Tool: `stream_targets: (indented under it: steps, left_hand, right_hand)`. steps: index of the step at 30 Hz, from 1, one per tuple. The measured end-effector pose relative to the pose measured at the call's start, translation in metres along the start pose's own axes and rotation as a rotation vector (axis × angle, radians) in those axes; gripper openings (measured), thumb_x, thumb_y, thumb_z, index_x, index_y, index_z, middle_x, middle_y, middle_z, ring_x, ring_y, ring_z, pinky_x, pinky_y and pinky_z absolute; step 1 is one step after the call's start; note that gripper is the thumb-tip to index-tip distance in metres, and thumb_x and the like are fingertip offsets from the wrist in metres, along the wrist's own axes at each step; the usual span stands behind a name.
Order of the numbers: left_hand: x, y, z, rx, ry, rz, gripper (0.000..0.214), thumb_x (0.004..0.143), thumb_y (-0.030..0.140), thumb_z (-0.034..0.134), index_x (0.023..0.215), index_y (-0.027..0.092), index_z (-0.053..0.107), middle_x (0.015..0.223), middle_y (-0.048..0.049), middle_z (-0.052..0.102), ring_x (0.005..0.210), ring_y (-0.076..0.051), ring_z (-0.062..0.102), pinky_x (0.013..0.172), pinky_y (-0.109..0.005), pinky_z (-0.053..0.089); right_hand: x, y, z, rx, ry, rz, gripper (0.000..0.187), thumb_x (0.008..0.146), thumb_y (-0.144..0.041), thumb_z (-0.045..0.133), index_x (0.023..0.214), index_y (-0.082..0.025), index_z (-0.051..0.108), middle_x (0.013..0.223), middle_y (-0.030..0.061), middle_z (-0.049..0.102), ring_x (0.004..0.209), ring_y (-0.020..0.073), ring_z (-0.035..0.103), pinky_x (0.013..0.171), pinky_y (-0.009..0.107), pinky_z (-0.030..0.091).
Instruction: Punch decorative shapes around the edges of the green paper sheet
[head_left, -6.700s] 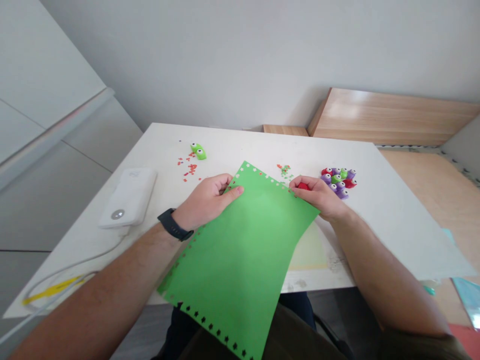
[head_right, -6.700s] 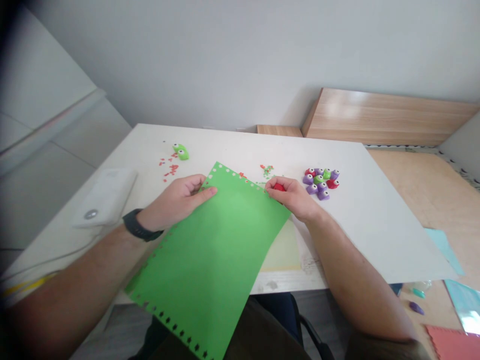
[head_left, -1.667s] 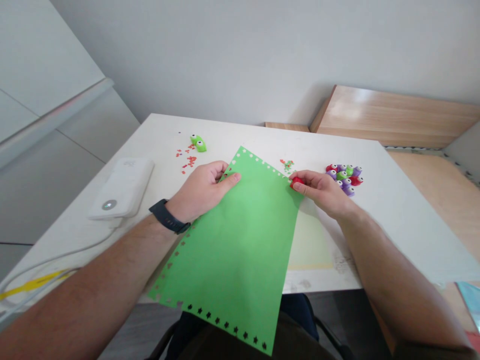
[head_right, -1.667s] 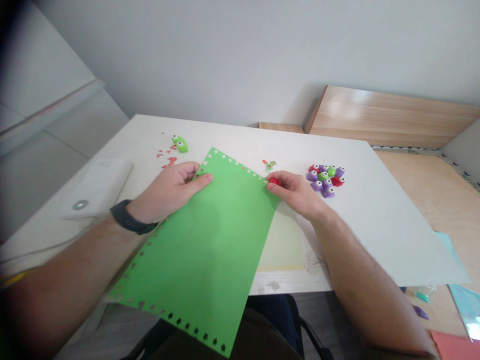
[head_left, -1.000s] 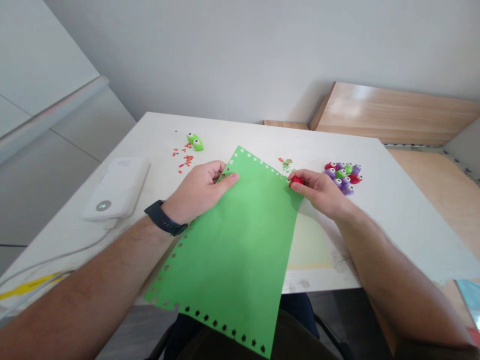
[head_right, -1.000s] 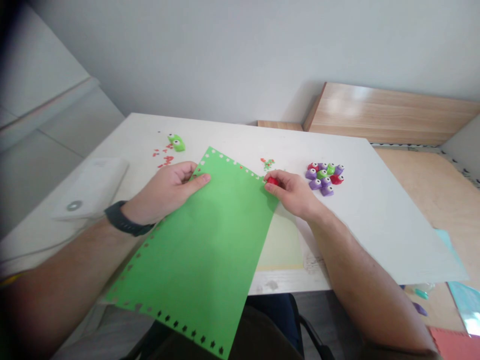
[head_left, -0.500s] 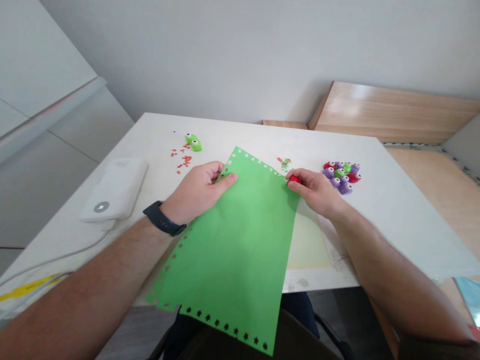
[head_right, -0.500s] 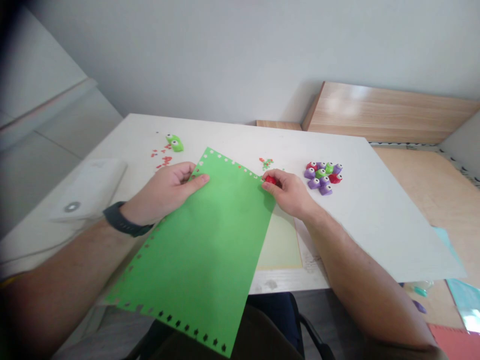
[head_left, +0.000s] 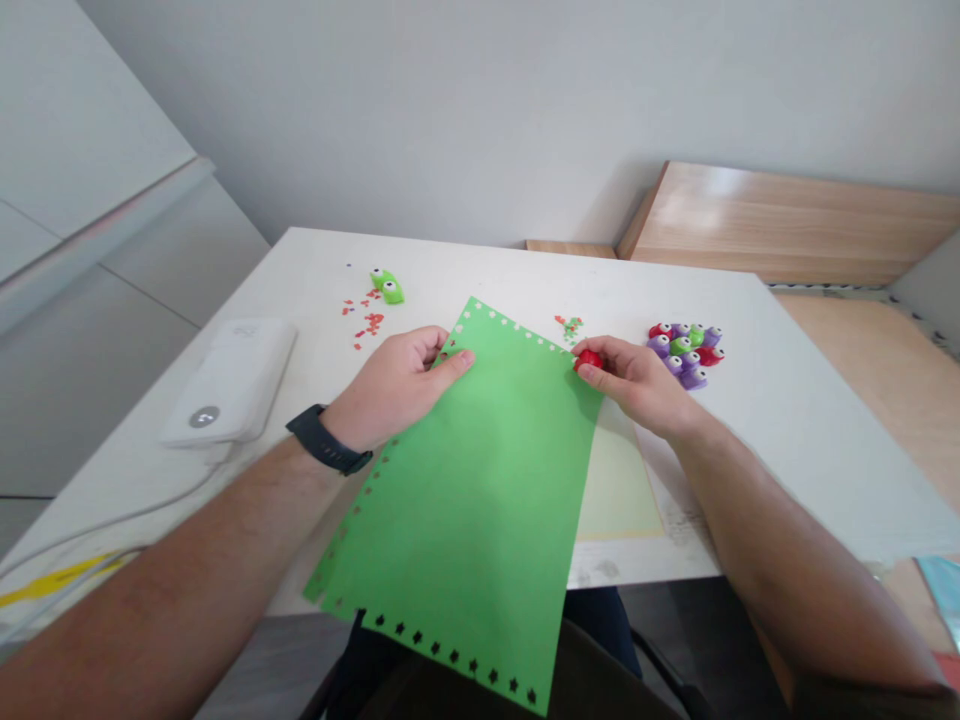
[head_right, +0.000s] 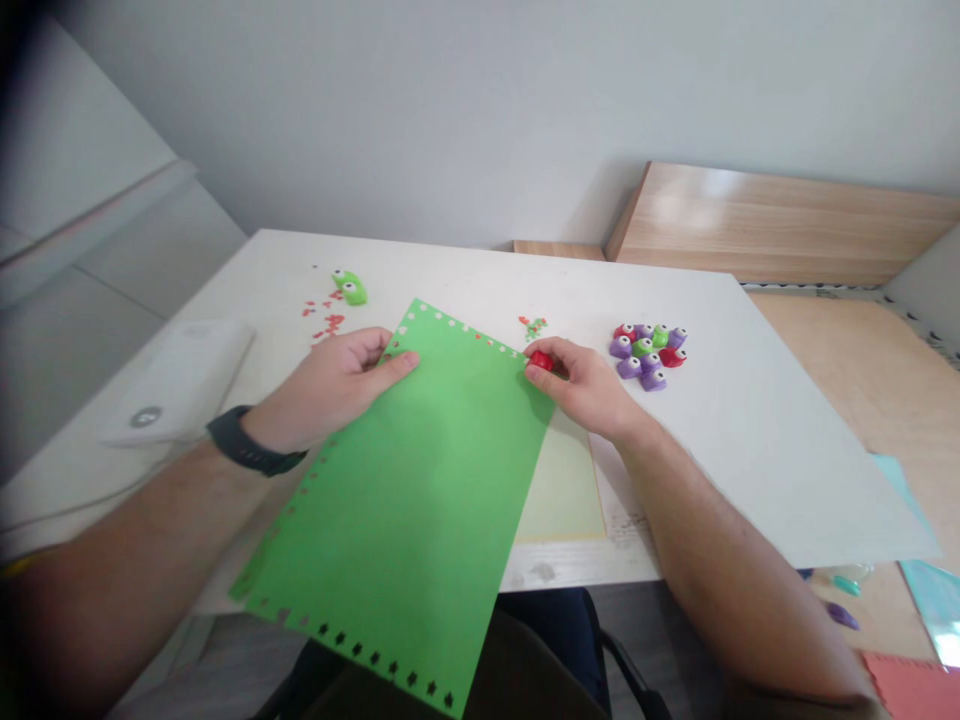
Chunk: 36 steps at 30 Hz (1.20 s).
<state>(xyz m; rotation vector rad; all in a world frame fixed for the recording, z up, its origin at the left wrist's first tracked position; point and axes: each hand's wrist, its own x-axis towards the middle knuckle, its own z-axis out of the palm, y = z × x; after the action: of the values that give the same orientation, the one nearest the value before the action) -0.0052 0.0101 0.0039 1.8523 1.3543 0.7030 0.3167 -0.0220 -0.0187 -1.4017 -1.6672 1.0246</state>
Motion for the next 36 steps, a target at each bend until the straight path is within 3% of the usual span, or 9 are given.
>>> stream_targets:
  steps: [13,17,27,36]
  left_hand:
    - [0.001,-0.001,0.000,0.023,0.012,-0.008,0.037,0.093,0.053,0.065,0.075,0.021,0.056,0.059,0.0029,0.050,0.052,-0.014,0.043,0.050,-0.027,0.026]
    - [0.001,-0.003,0.000,0.028,0.006,-0.004,0.036,0.093,0.054,0.065,0.078,0.021,0.059,0.062,0.0016,0.055,0.054,-0.015,0.046,0.050,-0.027,0.027]
    - [0.001,-0.002,0.000,0.038,-0.017,-0.020,0.037,0.094,0.053,0.064,0.077,0.021,0.057,0.062,0.0020,0.055,0.055,-0.015,0.047,0.051,-0.026,0.027]
    - [0.001,-0.001,0.000,0.056,-0.002,-0.011,0.036,0.094,0.052,0.064,0.076,0.021,0.056,0.060,0.0028,0.053,0.055,-0.014,0.045,0.052,-0.027,0.025]
  right_hand:
    - [0.005,-0.004,-0.002,0.245,0.134,0.042,0.034,0.087,-0.047,0.080,0.110,-0.023,0.075,0.096,0.0027,0.072,0.089,0.0193,0.062,0.084,0.035,0.046]
    - [0.007,-0.002,0.000,0.274,0.190,0.038,0.037,0.086,-0.050,0.081,0.111,-0.023,0.075,0.093,0.0026,0.073,0.086,0.0183,0.063,0.082,0.034,0.048]
    - [0.023,0.007,0.007,0.222,0.293,-0.017,0.043,0.091,-0.058,0.073,0.118,-0.025,0.071,0.102,0.0040,0.074,0.092,0.0196,0.067,0.079,0.035,0.054]
    - [0.027,0.020,0.004,0.044,0.335,-0.062,0.048,0.094,-0.060,0.069,0.127,-0.026,0.069,0.114,0.0066,0.074,0.106,0.0231,0.066,0.089,0.039,0.055]
